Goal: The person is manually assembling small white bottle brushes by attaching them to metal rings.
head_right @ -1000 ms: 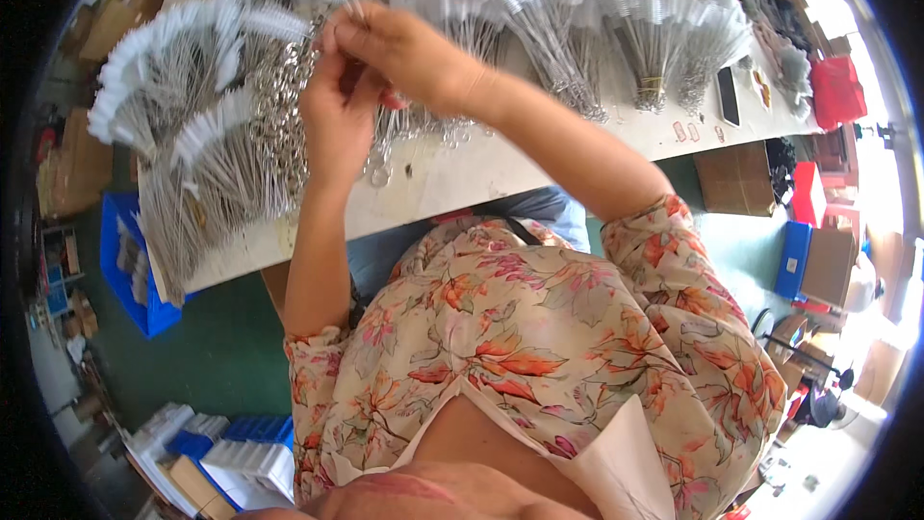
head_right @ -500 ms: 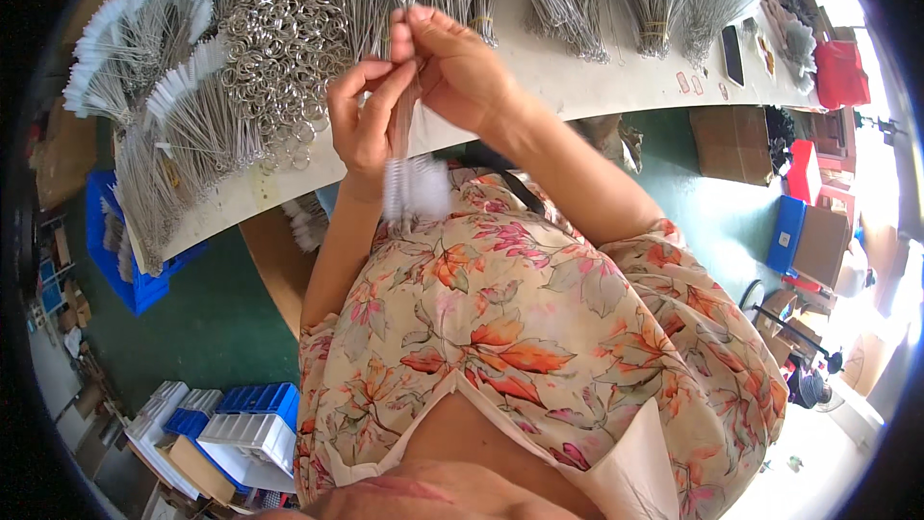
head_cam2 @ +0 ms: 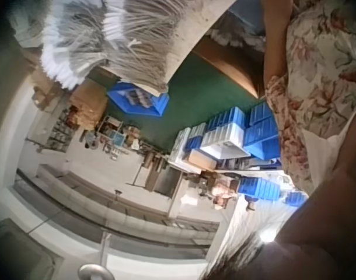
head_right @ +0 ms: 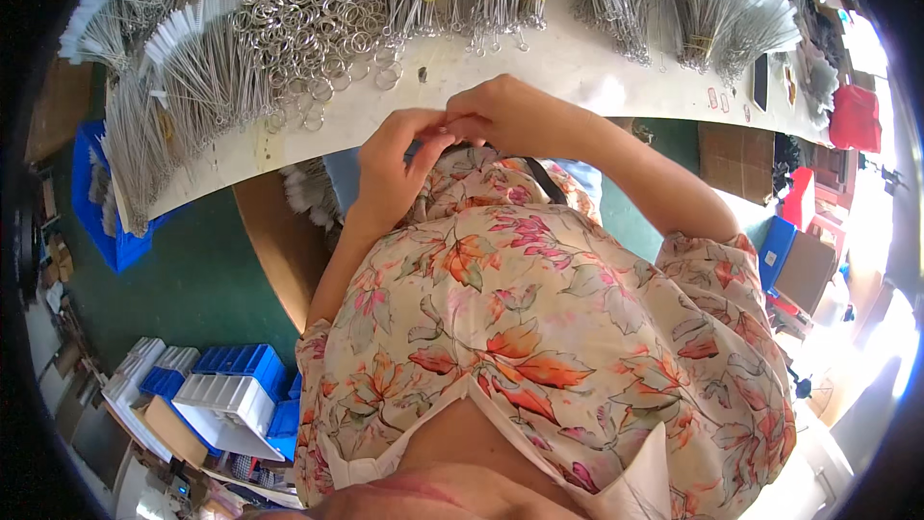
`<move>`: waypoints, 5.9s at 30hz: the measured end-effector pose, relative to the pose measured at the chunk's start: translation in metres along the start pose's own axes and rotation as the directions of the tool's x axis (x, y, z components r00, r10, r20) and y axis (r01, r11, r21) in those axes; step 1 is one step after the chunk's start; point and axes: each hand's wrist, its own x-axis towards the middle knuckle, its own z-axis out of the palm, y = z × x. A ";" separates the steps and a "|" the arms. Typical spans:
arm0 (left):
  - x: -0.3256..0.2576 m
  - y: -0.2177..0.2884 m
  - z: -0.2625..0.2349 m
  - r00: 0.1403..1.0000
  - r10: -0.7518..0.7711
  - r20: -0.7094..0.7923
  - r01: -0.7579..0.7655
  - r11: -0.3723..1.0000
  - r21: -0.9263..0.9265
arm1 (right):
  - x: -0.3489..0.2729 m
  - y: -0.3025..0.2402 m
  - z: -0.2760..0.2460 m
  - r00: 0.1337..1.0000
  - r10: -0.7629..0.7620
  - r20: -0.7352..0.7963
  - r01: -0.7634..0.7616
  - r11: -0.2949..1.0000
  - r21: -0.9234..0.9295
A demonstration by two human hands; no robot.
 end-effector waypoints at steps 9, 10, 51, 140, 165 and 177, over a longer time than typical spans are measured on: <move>0.028 -0.021 -0.038 0.979 0.151 0.137 -0.191 0.916 0.353 | -0.002 0.002 -0.026 0.977 0.202 0.070 -0.212 0.954 0.213; 0.034 -0.032 -0.037 0.996 0.053 0.068 -0.077 0.899 0.431 | -0.002 0.011 -0.024 0.989 0.141 -0.048 -0.149 0.950 -0.273; 0.050 0.021 -0.041 0.901 -0.433 0.032 0.183 0.311 -0.933 | 0.033 -0.063 -0.006 0.814 -0.261 -0.518 0.493 0.782 0.380; 0.066 -0.114 -0.373 0.745 -0.209 -0.634 0.418 0.886 0.200 | 0.025 0.018 0.002 0.645 -0.227 -0.730 0.150 0.974 -0.170; 0.120 -0.090 -0.228 0.923 -0.235 -0.306 0.376 0.379 0.845 | 0.113 0.009 -0.104 0.502 0.136 -0.854 0.282 0.908 0.311; 0.153 -0.054 -0.200 0.736 0.124 -0.666 0.180 0.912 0.368 | -0.020 0.133 -0.165 0.305 0.285 -0.909 -0.586 0.809 0.056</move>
